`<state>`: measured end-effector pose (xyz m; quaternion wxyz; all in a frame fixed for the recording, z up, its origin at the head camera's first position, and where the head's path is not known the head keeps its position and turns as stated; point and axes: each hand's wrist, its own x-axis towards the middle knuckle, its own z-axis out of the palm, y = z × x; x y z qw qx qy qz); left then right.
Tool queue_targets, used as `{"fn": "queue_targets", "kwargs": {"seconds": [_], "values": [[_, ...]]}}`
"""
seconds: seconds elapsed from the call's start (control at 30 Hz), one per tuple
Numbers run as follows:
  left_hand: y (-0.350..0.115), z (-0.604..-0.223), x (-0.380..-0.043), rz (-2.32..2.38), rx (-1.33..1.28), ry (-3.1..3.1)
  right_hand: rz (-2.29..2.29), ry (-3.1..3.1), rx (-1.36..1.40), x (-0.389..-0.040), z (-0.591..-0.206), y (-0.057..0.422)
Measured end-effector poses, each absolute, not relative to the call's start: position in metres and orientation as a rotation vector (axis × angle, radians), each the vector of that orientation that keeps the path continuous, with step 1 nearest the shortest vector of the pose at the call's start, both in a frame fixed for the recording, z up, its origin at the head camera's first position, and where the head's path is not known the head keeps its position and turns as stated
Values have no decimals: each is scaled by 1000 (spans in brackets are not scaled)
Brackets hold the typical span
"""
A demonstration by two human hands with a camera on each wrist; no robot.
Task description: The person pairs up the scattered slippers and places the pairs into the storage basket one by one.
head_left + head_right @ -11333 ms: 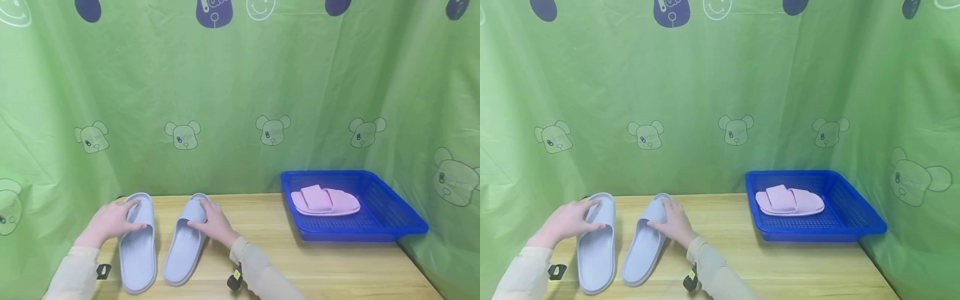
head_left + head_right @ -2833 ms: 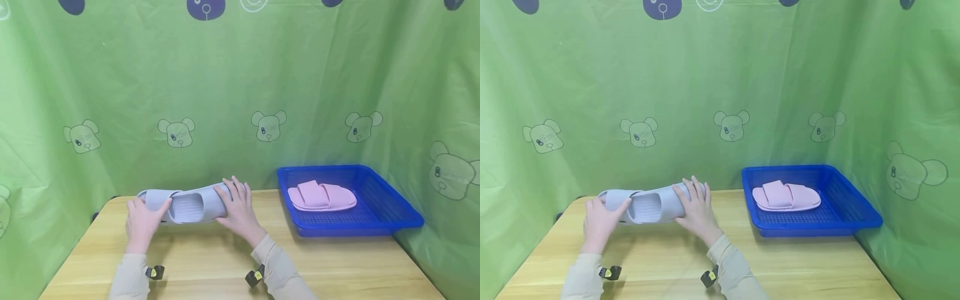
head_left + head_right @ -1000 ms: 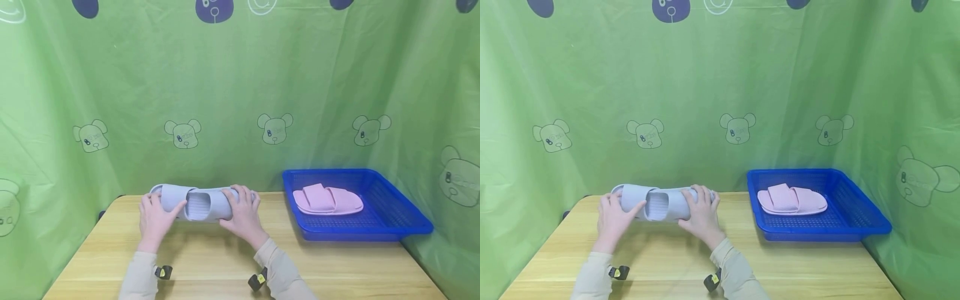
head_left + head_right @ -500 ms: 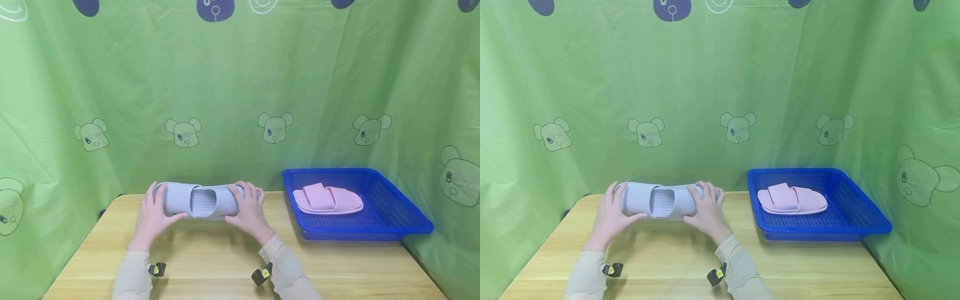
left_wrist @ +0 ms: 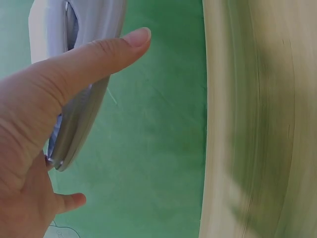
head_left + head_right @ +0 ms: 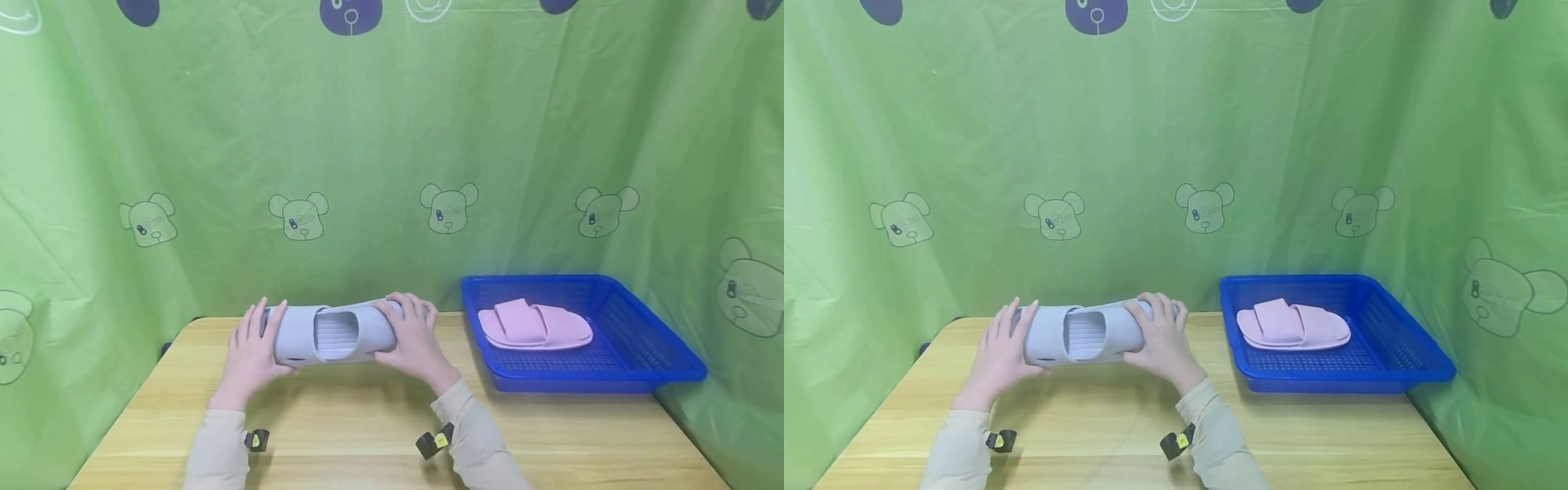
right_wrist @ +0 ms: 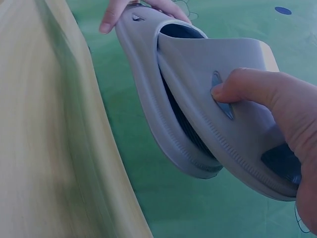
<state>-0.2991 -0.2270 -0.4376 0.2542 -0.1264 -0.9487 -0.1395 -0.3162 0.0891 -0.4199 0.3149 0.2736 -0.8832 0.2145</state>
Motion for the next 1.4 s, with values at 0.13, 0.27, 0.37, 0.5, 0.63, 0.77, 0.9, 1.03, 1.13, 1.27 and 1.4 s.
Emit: {"fn": "queue_targets", "kwargs": {"seconds": [0.13, 0.27, 0.37, 0.5, 0.63, 0.77, 0.9, 1.03, 1.13, 1.27, 1.4], "values": [[-226, -439, -300, -374, -362, -2573, 565, -2316, 728, -316, -418, 91], [-225, -441, -300, -380, -379, -2550, 552, -2315, 729, -316, -418, 93], [-226, -442, -301, -385, -402, -2517, 557, -2324, 729, -315, -417, 93], [-227, -443, -301, -371, -429, -2471, 563, -2338, 726, -315, -417, 94], [-227, -442, -300, -374, -450, -2437, 572, -2335, 726, -315, -417, 95], [-226, -440, -299, -381, -465, -2412, 580, -2321, 730, -314, -417, 94], [-226, -438, -300, -384, -481, -2402, 584, -2310, 734, -313, -415, 93], [-226, -437, -299, -397, -484, -2395, 596, -2324, 739, -312, -413, 92], [-226, -437, -299, -401, -484, -2385, 616, -2328, 748, -311, -412, 91], [-226, -437, -299, -393, -491, -2376, 631, -2318, 750, -310, -411, 91], [-223, -437, -299, -397, -507, -2384, 626, -2324, 754, -309, -412, 91]]}}
